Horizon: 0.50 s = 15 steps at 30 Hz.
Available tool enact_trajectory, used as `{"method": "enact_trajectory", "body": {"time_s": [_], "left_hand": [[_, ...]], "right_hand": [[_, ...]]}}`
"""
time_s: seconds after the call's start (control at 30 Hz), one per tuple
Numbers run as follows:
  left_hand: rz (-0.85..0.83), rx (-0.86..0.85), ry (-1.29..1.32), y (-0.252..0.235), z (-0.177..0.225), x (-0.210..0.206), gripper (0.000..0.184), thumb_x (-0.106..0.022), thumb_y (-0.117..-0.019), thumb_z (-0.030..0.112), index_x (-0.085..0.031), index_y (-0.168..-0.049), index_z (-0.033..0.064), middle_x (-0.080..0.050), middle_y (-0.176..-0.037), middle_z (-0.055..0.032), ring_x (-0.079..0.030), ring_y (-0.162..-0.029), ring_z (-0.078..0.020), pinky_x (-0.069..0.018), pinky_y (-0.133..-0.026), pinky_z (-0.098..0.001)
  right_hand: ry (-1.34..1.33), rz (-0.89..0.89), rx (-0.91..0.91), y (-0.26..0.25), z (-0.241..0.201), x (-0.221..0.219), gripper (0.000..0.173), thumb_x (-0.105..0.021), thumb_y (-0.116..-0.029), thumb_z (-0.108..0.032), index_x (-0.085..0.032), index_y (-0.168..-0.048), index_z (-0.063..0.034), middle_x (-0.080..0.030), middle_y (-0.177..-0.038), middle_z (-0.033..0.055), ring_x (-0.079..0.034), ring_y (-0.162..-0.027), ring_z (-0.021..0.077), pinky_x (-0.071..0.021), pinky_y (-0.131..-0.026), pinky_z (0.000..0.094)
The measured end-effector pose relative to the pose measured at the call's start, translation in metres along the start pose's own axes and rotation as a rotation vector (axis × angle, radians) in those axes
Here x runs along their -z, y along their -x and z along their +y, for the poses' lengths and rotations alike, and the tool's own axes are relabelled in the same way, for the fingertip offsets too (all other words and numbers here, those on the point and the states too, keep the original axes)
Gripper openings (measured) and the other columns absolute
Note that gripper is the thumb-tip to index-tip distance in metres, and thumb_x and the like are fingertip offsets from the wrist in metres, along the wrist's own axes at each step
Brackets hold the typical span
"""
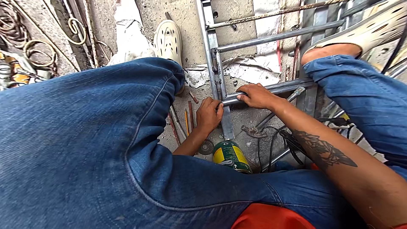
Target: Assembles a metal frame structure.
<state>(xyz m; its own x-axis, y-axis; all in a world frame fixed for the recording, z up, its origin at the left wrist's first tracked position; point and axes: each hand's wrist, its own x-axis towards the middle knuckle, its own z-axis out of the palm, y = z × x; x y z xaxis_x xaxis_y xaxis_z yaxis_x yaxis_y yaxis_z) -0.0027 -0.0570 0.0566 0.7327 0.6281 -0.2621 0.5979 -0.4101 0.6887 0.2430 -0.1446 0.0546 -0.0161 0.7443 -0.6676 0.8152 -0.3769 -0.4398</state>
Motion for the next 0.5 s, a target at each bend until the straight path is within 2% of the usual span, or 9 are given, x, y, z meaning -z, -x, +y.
{"method": "enact_trajectory", "body": {"time_s": [0.13, 0.3, 0.5], "left_hand": [[-0.063, 0.020, -0.068, 0.000, 0.007, 0.002, 0.028, -0.059, -0.1019, 0.031, -0.078, -0.114, 0.0138, -0.066, -0.093, -0.0091, -0.066, -0.089, -0.0244, -0.0567, -0.076, -0.0430], [-0.113, 0.039, -0.129, -0.003, 0.010, 0.004, 0.030, -0.056, -0.1035, 0.033, -0.077, -0.115, 0.0151, -0.066, -0.095, -0.0094, -0.066, -0.092, -0.0252, -0.0563, -0.078, -0.0438], [-0.168, 0.020, -0.259, -0.002, 0.017, 0.006, 0.035, -0.051, -0.1053, 0.034, -0.075, -0.123, 0.0161, -0.066, -0.100, -0.0110, -0.066, -0.096, -0.0273, -0.0558, -0.079, -0.0439]], "right_hand": [[-0.018, 0.000, -0.003, 0.000, -0.001, 0.000, 0.040, -0.045, -0.1088, -0.042, -0.066, -0.131, -0.0169, -0.069, -0.128, 0.0080, -0.061, -0.125, 0.0288, -0.0425, -0.105, 0.0576], [-0.015, 0.007, -0.009, 0.000, 0.000, -0.001, 0.040, -0.045, -0.1087, -0.043, -0.066, -0.130, -0.0171, -0.069, -0.128, 0.0075, -0.061, -0.125, 0.0279, -0.0424, -0.106, 0.0564], [-0.013, 0.001, -0.015, 0.000, -0.001, -0.001, 0.039, -0.045, -0.1086, -0.042, -0.066, -0.131, -0.0172, -0.069, -0.128, 0.0074, -0.061, -0.125, 0.0278, -0.0425, -0.105, 0.0564]]}}
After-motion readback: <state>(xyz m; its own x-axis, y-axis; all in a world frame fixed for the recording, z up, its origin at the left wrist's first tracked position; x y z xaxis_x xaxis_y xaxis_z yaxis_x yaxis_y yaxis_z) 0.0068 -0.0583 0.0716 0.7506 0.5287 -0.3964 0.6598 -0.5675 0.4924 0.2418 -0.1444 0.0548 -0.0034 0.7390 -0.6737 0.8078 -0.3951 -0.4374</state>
